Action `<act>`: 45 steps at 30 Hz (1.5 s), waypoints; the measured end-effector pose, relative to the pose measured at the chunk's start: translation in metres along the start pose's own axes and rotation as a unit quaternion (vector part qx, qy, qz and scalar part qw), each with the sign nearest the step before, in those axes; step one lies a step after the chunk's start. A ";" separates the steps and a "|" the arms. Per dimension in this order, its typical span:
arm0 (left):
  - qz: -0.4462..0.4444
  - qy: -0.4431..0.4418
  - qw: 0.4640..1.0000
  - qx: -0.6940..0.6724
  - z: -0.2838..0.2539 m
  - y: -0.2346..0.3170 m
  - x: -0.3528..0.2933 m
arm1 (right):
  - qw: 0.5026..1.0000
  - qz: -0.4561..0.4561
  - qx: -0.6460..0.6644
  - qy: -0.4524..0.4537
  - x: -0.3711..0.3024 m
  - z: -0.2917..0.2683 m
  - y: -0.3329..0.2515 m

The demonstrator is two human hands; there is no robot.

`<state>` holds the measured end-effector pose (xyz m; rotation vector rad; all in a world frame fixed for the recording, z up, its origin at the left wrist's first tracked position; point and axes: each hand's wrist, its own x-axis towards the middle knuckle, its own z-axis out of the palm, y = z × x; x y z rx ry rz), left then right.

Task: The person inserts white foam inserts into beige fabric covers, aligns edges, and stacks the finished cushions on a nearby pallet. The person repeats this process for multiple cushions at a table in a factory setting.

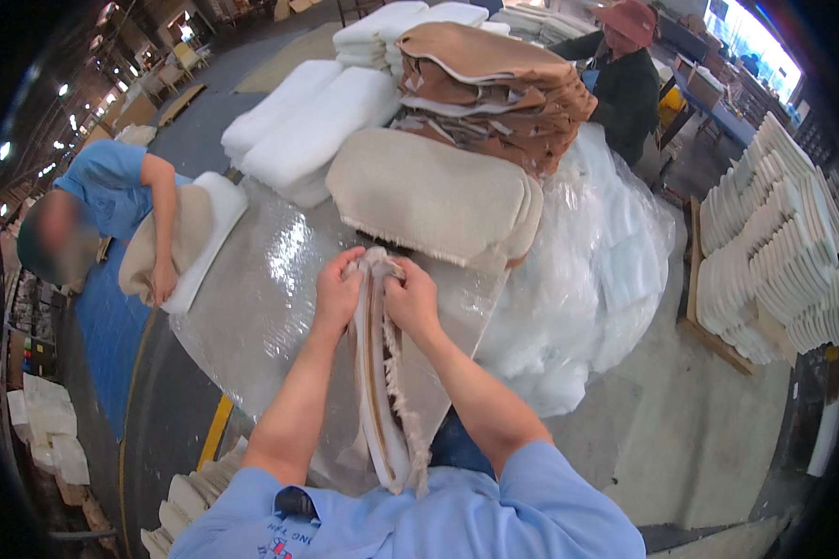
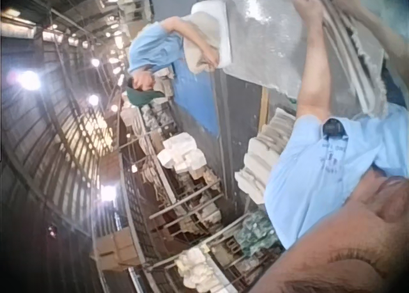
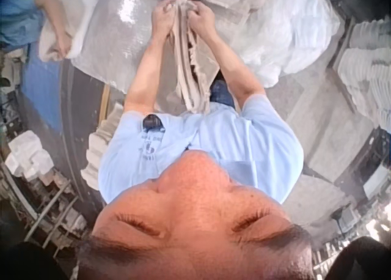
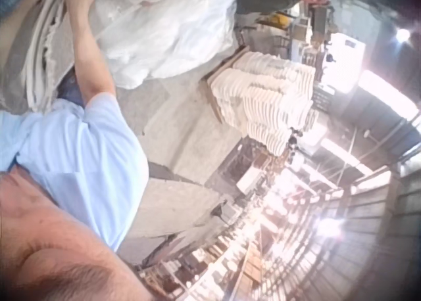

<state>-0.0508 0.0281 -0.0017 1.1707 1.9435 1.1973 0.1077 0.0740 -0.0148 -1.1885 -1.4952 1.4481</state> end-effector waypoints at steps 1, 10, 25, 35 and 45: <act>0.001 -0.003 1.000 -0.022 0.001 0.002 0.006 | 1.000 0.005 -0.004 0.016 -0.010 -0.003 -0.012; 0.122 -0.014 0.987 0.101 -0.007 0.014 0.010 | 0.979 0.042 0.201 -0.018 0.023 -0.003 0.030; 0.257 0.067 0.954 0.142 0.007 0.026 -0.004 | 0.920 -0.014 0.367 -0.139 0.075 0.040 0.055; 0.219 0.096 0.964 0.113 0.009 0.009 -0.008 | 0.949 -0.087 0.182 -0.240 0.090 0.030 0.046; 0.236 0.091 0.964 0.084 -0.002 0.002 -0.003 | 0.925 -0.015 0.168 -0.341 0.105 0.029 0.027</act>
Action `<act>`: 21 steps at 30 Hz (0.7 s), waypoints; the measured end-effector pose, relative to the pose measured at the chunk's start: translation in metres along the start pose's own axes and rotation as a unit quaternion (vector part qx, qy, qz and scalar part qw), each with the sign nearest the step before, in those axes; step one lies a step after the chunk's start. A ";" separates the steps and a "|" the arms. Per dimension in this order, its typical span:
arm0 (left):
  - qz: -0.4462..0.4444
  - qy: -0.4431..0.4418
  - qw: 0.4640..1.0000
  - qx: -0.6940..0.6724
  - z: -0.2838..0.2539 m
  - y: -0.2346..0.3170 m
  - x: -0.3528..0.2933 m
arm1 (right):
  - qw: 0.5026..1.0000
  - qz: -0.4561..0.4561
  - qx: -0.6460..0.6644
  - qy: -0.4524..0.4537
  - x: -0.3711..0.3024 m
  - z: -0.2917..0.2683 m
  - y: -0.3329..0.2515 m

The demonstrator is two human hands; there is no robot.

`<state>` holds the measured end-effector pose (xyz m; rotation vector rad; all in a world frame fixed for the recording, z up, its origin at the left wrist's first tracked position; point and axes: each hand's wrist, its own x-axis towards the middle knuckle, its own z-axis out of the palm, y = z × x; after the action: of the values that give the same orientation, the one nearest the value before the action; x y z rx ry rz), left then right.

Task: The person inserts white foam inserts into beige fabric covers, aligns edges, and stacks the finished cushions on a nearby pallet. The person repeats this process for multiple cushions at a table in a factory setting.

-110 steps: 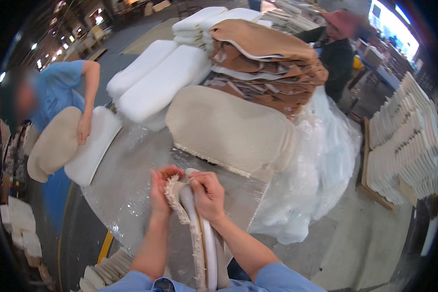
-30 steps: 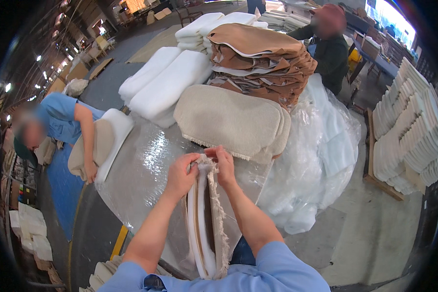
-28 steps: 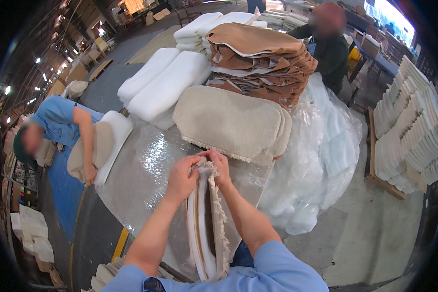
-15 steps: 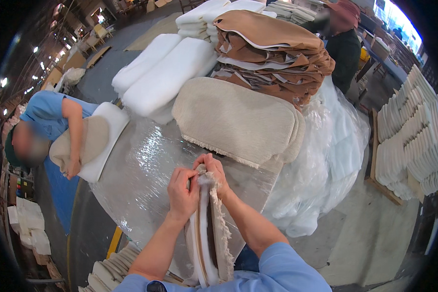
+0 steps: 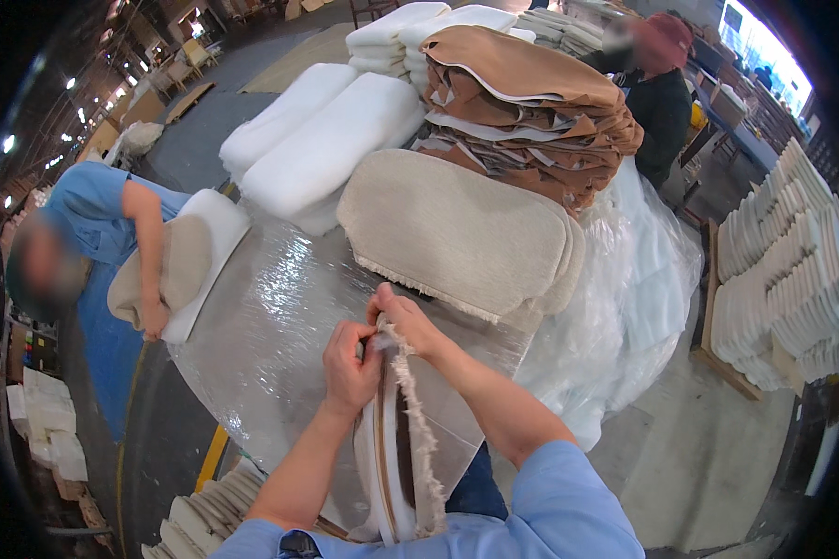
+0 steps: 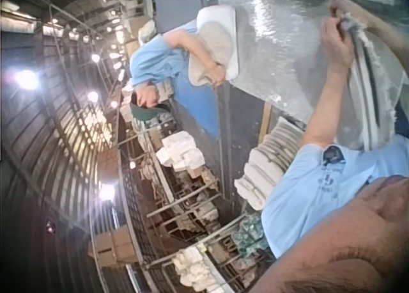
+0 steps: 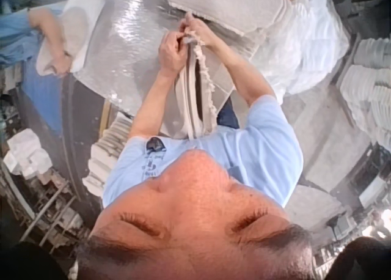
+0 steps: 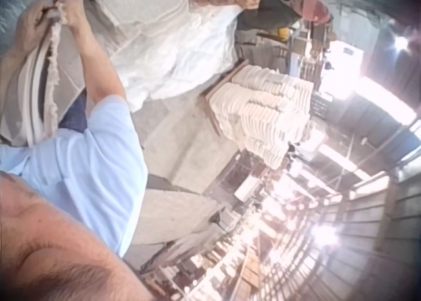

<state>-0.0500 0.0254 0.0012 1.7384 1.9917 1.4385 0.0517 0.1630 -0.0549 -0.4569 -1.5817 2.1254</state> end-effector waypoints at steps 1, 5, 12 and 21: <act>0.007 -0.007 1.000 -0.002 -0.001 -0.003 0.002 | 0.999 -0.005 0.053 -0.011 -0.006 0.000 0.000; 0.013 -0.022 1.000 0.008 -0.009 -0.006 0.002 | 0.992 -0.058 -0.001 0.114 -0.054 0.023 -0.026; 0.039 -0.057 0.997 -0.018 -0.003 -0.003 0.013 | 0.977 0.008 -0.028 0.211 -0.092 0.034 -0.048; -0.027 -0.209 0.977 -0.037 -0.022 -0.004 0.043 | 0.925 0.025 -0.293 0.241 -0.077 0.028 -0.062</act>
<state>-0.0808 0.0491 0.0302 1.7623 1.7245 1.0092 0.1119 0.1141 0.0123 -1.1248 -1.8724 1.3677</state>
